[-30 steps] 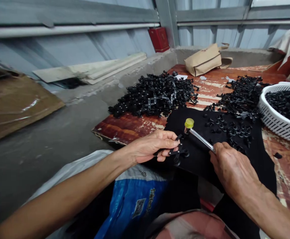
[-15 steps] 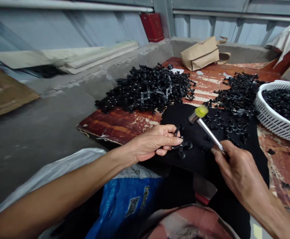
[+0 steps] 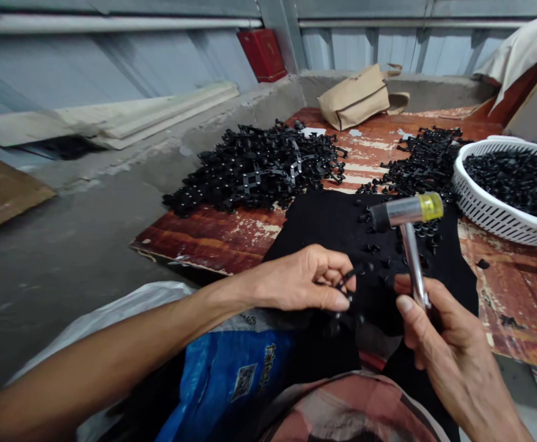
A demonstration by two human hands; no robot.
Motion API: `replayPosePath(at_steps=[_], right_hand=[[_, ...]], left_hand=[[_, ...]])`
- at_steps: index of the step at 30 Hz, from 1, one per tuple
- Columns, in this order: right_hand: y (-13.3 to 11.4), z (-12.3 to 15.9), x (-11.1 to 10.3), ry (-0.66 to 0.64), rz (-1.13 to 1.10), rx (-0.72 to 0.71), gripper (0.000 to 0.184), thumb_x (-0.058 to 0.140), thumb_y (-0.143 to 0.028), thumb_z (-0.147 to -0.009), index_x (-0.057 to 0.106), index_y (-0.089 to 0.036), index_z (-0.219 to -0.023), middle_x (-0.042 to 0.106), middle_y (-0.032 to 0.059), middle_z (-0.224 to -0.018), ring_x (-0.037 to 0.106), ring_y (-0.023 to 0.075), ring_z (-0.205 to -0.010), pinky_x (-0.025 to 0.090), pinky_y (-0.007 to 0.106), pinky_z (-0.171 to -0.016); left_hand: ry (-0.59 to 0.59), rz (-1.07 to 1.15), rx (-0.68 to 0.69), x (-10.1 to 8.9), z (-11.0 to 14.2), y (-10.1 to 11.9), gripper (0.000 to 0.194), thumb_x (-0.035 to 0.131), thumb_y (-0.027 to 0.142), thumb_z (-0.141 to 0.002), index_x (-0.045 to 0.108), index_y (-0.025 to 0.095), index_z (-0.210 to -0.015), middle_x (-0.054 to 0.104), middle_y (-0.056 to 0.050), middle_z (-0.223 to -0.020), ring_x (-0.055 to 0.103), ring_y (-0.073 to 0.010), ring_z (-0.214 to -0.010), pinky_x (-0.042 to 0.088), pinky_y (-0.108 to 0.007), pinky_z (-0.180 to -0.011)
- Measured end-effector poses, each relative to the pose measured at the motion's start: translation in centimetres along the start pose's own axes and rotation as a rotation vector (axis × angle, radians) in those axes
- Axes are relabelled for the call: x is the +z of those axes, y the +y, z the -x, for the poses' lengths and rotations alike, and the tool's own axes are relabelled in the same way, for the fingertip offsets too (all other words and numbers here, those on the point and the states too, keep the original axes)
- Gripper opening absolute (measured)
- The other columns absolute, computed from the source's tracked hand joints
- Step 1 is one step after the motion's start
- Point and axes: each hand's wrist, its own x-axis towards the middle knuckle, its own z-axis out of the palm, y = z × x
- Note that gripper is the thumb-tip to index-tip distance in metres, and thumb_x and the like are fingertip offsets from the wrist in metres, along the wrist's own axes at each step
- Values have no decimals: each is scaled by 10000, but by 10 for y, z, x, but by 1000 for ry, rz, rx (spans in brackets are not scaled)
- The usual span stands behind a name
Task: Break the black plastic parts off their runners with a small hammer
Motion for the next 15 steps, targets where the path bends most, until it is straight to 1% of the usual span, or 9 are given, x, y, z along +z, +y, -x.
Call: replayPosePath(at_steps=[2, 4, 5, 6, 9, 10, 11, 13, 15], right_hand=[[-7, -4, 5, -112, -91, 21, 399, 574, -498, -848, 564, -251, -1161, 541, -49, -584, 472, 106, -420, 383, 200, -368], [-12, -6, 11, -170, -161, 49, 381, 617, -485, -823, 591, -236, -1109, 505, -63, -540, 412, 88, -386, 330, 190, -342], [-13, -5, 14, -161, -183, 56, 350, 632, -476, -814, 609, -227, -1060, 478, -71, -513, 385, 80, -377, 311, 185, -339], [-14, -4, 17, -129, -197, 60, 318, 637, -467, -813, 618, -221, -1015, 461, -74, -500, 374, 75, -377, 305, 182, -342], [-14, 2, 23, 41, -229, 51, 276, 628, -461, -823, 600, -224, -963, 480, -69, -502, 413, 85, -395, 339, 184, -361], [-13, 4, 24, 98, -245, 46, 278, 633, -461, -818, 592, -228, -963, 486, -67, -501, 429, 93, -400, 352, 188, -363], [-13, 6, 25, 147, -259, 39, 283, 640, -463, -811, 587, -230, -963, 488, -67, -499, 437, 100, -401, 358, 192, -360], [-11, 8, 27, 205, -271, 25, 294, 656, -465, -795, 590, -230, -958, 480, -68, -498, 439, 106, -400, 356, 199, -355], [-8, 11, 32, 222, -250, 19, 286, 665, -455, -791, 606, -227, -954, 482, -63, -525, 443, 104, -420, 367, 204, -378]], left_hand=[[-105, -114, 35, 7, 1, 5, 134, 646, 182, -693, 550, 140, -776, 451, 72, -572, 362, -45, -507, 270, -181, -471], [-120, -170, 53, 10, 1, 7, 185, 665, 194, -692, 535, 151, -817, 475, 71, -594, 397, -53, -516, 294, -187, -481], [-74, -173, 72, 10, 2, 7, 241, 688, 204, -677, 522, 157, -846, 509, 62, -626, 436, -61, -540, 322, -189, -501], [10, -154, 99, 9, 3, 5, 304, 711, 221, -661, 507, 163, -879, 550, 45, -679, 478, -71, -577, 353, -193, -531], [351, -26, 132, 5, 12, -5, 435, 719, 349, -673, 457, 179, -976, 611, -38, -917, 561, -111, -711, 421, -216, -592], [426, 24, 109, 5, 17, -9, 441, 689, 406, -700, 451, 178, -992, 606, -63, -973, 573, -126, -742, 435, -226, -591], [450, 64, 70, 7, 21, -12, 426, 642, 453, -737, 457, 172, -998, 601, -82, -1001, 582, -142, -766, 448, -238, -589], [380, 114, 12, 14, 28, -17, 395, 545, 508, -803, 511, 150, -967, 612, -93, -977, 589, -161, -801, 464, -258, -618], [303, 148, 28, 23, 31, -19, 386, 487, 510, -844, 565, 139, -916, 624, -76, -915, 585, -152, -806, 456, -255, -663]])
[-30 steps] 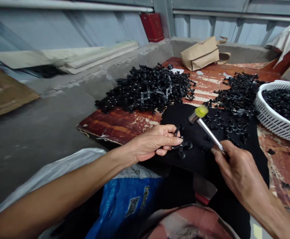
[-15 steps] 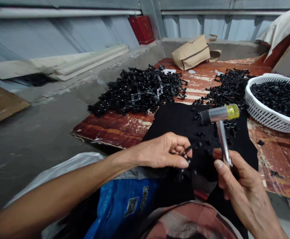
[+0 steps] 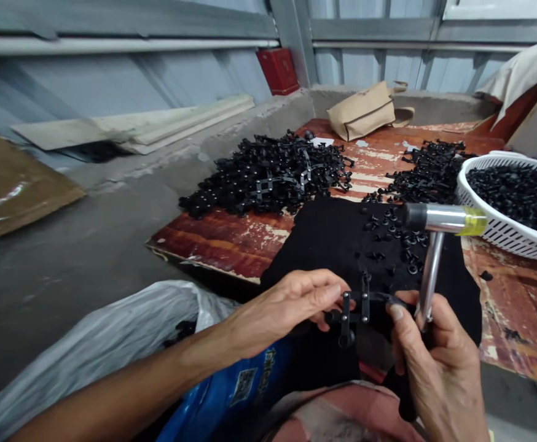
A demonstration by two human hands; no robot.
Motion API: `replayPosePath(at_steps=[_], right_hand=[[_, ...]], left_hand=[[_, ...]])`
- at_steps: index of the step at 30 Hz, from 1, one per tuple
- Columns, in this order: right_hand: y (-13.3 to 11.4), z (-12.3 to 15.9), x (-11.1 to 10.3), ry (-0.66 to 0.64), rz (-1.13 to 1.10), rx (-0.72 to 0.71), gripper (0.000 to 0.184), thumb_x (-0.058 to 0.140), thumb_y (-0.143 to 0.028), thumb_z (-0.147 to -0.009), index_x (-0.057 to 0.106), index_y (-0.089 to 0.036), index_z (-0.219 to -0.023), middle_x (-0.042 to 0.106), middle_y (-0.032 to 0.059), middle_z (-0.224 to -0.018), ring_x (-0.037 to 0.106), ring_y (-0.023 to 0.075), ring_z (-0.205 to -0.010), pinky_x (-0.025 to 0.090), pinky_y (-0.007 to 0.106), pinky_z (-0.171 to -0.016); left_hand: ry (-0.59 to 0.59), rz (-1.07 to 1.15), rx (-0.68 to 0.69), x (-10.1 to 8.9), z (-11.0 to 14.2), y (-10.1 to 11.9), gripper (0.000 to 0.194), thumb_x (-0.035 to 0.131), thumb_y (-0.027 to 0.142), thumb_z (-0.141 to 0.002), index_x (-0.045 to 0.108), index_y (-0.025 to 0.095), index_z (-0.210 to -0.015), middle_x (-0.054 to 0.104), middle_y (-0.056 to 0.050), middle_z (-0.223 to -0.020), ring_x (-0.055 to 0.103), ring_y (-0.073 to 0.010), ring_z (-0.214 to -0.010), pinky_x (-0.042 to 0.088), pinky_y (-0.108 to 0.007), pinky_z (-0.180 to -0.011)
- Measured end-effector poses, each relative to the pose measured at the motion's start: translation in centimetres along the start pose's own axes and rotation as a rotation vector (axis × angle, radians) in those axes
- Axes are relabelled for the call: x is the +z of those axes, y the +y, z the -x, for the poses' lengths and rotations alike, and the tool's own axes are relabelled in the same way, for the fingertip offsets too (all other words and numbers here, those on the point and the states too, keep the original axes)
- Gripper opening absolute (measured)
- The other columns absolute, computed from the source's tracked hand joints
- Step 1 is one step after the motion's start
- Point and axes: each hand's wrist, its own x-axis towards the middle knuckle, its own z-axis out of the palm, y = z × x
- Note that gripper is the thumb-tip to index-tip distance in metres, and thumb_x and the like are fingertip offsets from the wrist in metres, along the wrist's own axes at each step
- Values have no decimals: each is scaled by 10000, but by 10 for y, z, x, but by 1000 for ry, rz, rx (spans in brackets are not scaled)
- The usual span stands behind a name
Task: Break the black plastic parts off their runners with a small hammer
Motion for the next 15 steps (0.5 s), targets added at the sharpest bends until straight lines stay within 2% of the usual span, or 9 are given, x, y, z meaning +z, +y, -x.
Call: replayPosePath(at_steps=[3, 6, 8, 10, 15], right_hand=[[6, 8, 7, 0, 52, -3, 253, 665, -430, -797, 645, -231, -952, 500, -48, -574, 452, 99, -470, 382, 197, -422], [12, 18, 10, -70, 91, 6, 278, 663, -450, -785, 685, -241, -967, 502, -38, -545, 447, 109, -452, 359, 198, -376], [14, 23, 6, -95, 97, 50, 347, 655, -480, -778, 678, -261, -1046, 510, -39, -544, 445, 115, -432, 355, 205, -354], [18, 26, -2, -54, 98, 127, 381, 632, -512, -785, 658, -276, -1083, 519, -40, -558, 456, 120, -441, 380, 211, -372], [29, 32, -20, 30, 79, 269, 433, 677, -570, -712, 659, -239, -990, 534, -24, -548, 491, 149, -478, 415, 240, -406]], left_hand=[[14, 53, 37, 10, -1, 1, 317, 515, 455, -846, 568, 143, -845, 613, -30, -788, 570, -113, -710, 411, -216, -625], [73, 58, -19, 11, -7, 5, 249, 582, 388, -801, 563, 141, -776, 585, 0, -668, 513, -81, -568, 358, -195, -534], [50, 31, -73, 7, -11, 7, 225, 600, 355, -782, 592, 130, -767, 597, -3, -645, 481, -70, -523, 343, -189, -505], [-5, -5, -117, 2, -15, 8, 211, 595, 327, -779, 621, 118, -770, 611, -11, -641, 460, -63, -502, 332, -183, -483], [-79, -61, -195, -9, -25, 12, 264, 557, 372, -796, 641, 121, -795, 586, 5, -576, 423, -57, -440, 263, -163, -406]])
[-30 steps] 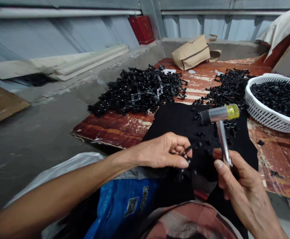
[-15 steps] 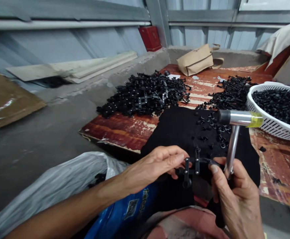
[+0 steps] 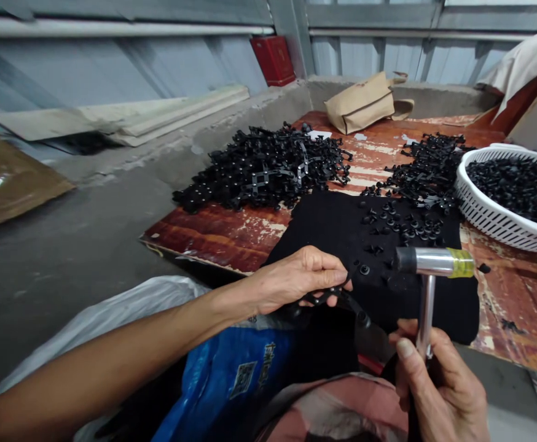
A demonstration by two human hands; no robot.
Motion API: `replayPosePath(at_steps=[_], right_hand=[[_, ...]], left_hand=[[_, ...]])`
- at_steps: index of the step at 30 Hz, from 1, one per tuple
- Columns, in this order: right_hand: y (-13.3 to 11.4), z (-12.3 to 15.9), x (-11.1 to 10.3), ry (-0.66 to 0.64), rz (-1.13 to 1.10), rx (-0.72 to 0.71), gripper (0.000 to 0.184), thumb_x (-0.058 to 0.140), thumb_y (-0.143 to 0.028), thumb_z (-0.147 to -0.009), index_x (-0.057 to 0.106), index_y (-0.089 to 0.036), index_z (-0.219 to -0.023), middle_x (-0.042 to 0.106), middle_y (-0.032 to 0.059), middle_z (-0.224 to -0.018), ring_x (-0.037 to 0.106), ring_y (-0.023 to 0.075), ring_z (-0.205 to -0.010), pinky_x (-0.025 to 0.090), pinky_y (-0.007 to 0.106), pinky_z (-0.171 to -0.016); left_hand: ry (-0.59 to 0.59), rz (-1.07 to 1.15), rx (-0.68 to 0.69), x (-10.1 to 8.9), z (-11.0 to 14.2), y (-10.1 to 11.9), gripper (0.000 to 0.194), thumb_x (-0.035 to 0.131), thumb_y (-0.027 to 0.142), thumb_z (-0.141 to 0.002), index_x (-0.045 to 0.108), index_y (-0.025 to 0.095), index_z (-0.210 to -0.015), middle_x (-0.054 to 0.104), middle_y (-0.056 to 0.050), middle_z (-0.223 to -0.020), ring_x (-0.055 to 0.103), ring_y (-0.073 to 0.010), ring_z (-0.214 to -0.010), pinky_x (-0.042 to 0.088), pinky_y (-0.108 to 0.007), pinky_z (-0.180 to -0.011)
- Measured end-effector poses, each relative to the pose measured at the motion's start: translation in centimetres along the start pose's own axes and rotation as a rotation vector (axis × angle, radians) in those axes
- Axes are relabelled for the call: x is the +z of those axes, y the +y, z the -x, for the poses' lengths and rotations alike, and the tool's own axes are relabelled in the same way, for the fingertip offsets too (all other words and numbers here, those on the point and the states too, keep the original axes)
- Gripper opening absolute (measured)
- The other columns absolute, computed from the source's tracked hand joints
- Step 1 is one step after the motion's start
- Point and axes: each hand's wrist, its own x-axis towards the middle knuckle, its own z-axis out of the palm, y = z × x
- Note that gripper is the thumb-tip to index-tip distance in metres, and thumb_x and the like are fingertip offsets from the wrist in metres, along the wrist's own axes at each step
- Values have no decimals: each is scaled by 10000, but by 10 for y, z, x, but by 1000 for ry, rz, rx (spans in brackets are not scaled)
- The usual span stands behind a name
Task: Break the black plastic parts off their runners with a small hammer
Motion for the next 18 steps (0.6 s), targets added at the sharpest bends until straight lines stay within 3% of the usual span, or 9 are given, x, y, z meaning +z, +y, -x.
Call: replayPosePath(at_steps=[6, 18], right_hand=[[6, 8, 1, 65, -103, 97, 459, 692, -564, -712, 643, -244, -1037, 589, -6, -759, 429, 114, -538, 352, 245, -456], [15, 7, -5, 23, -87, 121, 445, 667, -559, -740, 647, -257, -1066, 511, -32, -632, 442, 131, -536, 359, 247, -455]], left_hand=[[23, -101, 47, 2, -7, 6, 272, 566, 379, -787, 642, 120, -756, 575, 10, -549, 395, -48, -414, 220, -158, -390], [31, -193, 53, 5, -9, 6, 276, 530, 359, -800, 640, 115, -737, 565, 12, -529, 341, -41, -381, 194, -166, -376]])
